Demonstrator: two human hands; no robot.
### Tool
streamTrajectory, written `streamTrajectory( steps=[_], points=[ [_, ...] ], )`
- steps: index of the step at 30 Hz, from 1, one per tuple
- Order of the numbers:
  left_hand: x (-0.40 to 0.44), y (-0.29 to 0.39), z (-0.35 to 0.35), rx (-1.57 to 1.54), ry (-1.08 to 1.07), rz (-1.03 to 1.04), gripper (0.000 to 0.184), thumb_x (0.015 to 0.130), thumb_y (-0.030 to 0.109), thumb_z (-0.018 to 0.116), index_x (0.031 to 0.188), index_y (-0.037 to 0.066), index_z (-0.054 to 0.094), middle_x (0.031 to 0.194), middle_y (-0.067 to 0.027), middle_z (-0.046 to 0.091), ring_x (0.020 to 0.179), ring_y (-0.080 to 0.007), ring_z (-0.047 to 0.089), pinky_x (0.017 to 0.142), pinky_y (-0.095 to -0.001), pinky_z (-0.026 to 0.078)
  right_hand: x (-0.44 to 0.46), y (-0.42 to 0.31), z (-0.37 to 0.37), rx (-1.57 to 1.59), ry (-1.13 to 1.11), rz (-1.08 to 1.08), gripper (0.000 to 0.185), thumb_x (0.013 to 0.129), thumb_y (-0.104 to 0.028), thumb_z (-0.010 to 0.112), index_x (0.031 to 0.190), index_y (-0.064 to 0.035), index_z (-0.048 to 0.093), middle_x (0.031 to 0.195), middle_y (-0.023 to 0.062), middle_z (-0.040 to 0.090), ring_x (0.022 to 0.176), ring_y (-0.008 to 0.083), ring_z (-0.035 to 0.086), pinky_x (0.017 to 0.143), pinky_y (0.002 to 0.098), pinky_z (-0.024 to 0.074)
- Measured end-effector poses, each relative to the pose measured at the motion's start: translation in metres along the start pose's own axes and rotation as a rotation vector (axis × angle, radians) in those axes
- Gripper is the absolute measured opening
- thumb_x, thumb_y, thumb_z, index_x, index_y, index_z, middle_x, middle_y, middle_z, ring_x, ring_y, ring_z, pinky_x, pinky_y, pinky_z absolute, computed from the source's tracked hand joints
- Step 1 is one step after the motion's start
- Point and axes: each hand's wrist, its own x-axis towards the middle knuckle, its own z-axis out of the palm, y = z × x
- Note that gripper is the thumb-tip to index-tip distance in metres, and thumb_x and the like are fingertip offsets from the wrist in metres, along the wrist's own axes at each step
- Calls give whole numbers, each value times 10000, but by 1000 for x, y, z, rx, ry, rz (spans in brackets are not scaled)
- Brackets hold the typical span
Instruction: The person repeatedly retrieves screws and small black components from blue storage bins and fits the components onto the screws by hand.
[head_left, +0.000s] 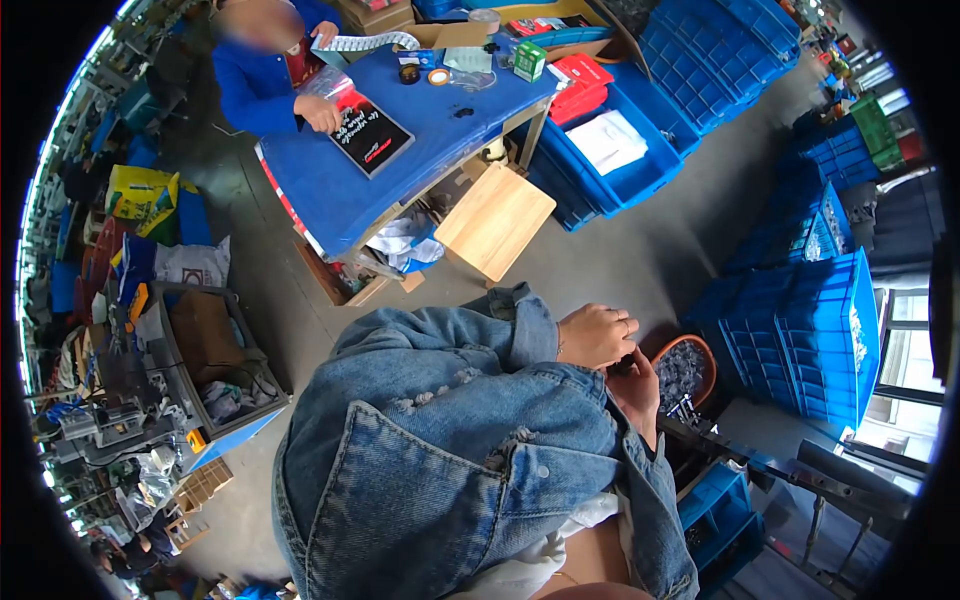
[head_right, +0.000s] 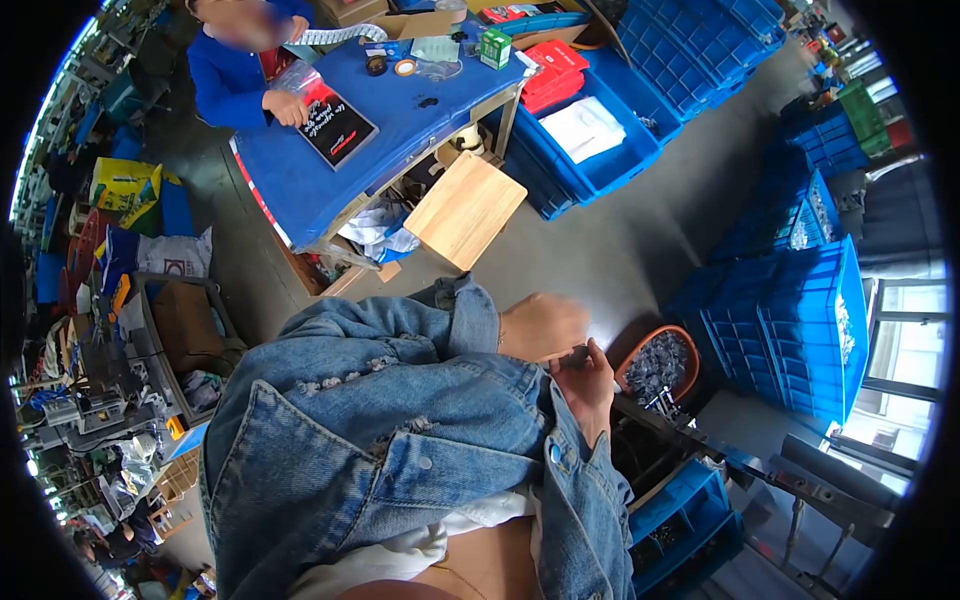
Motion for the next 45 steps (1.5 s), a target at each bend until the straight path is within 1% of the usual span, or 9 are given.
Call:
streamTrajectory(
  steps=[10, 16, 19, 21, 23, 25, 29, 38, 45],
  points=[
    [-5, -6, 1, -37, -35, -18, 215, 657, 265, 683, 756, 100, 585, 850, -53, 543, 841, -219, 556, 680, -356, 477, 1, 2, 1, 20, 14, 4, 254, 929, -244, 422, 945, -42, 574, 937, 58, 619, 917, 183, 580, 874, 352, 449],
    [-8, -18, -20, -224, 28, -85, 387, 753, 411, 648, 978, 100, 605, 905, -88, 548, 863, -263, 579, 701, -382, 485, 9, -1, -8, 29, -119, 21, 259, 935, -239, 422, 990, -19, 548, 964, 75, 603, 904, 205, 581, 837, 345, 477],
    [-36, -61, 4, -334, 210, -444, 392, 820, 423, 594, 1022, 87, 594, 962, -126, 579, 862, -309, 593, 721, -408, 486, 11, -3, -5, 164, -88, 68, 266, 948, -222, 401, 941, 7, 536, 953, 103, 593, 903, 220, 577, 857, 350, 483],
    [-87, -114, 58, -298, 129, -765, 363, 827, 387, 581, 1007, 71, 589, 956, -165, 594, 875, -337, 587, 731, -424, 480, 13, -3, -1, 193, -95, 91, 272, 949, -228, 404, 946, 12, 532, 963, 113, 592, 918, 228, 577, 865, 352, 487],
    [-181, -180, 144, -54, -340, -949, 431, 767, 368, 618, 991, 3, 580, 927, -237, 594, 890, -382, 574, 756, -445, 476, 13, 1, 5, 210, -94, 87, 285, 953, -233, 403, 953, 25, 525, 984, 131, 591, 951, 244, 575, 879, 360, 493],
    [-219, -159, 98, -94, -596, -856, 458, 705, 343, 648, 970, -27, 596, 908, -242, 600, 950, -382, 563, 796, -452, 469, 14, 3, 11, 213, -82, 84, 303, 957, -245, 397, 954, 30, 524, 989, 136, 593, 956, 246, 576, 879, 360, 495],
    [-278, -117, 34, -214, -747, -1132, 498, 709, 347, 646, 1050, -4, 557, 1021, -236, 543, 1020, -400, 508, 845, -462, 440, 21, 5, 13, 187, -99, 93, 355, 966, -292, 380, 952, 32, 525, 982, 140, 595, 949, 249, 580, 877, 355, 496],
    [-295, -107, 45, -194, -698, -1549, 622, 717, 355, 641, 1230, 47, 468, 1275, -220, 416, 1179, -441, 386, 955, -485, 375, 25, 9, 29, 114, -114, 166, 304, 950, -263, 405, 983, 20, 512, 1012, 145, 579, 965, 268, 559, 883, 369, 483],
    [-303, -151, 130, -76, -473, -1477, 782, 715, 346, 623, 1349, 44, 279, 1416, -323, 138, 1224, -532, 290, 1017, -540, 289, 26, 7, 28, 135, -91, 164, 300, 937, -259, 431, 1001, 23, 514, 1027, 145, 577, 982, 275, 551, 900, 377, 470]
  ],
)
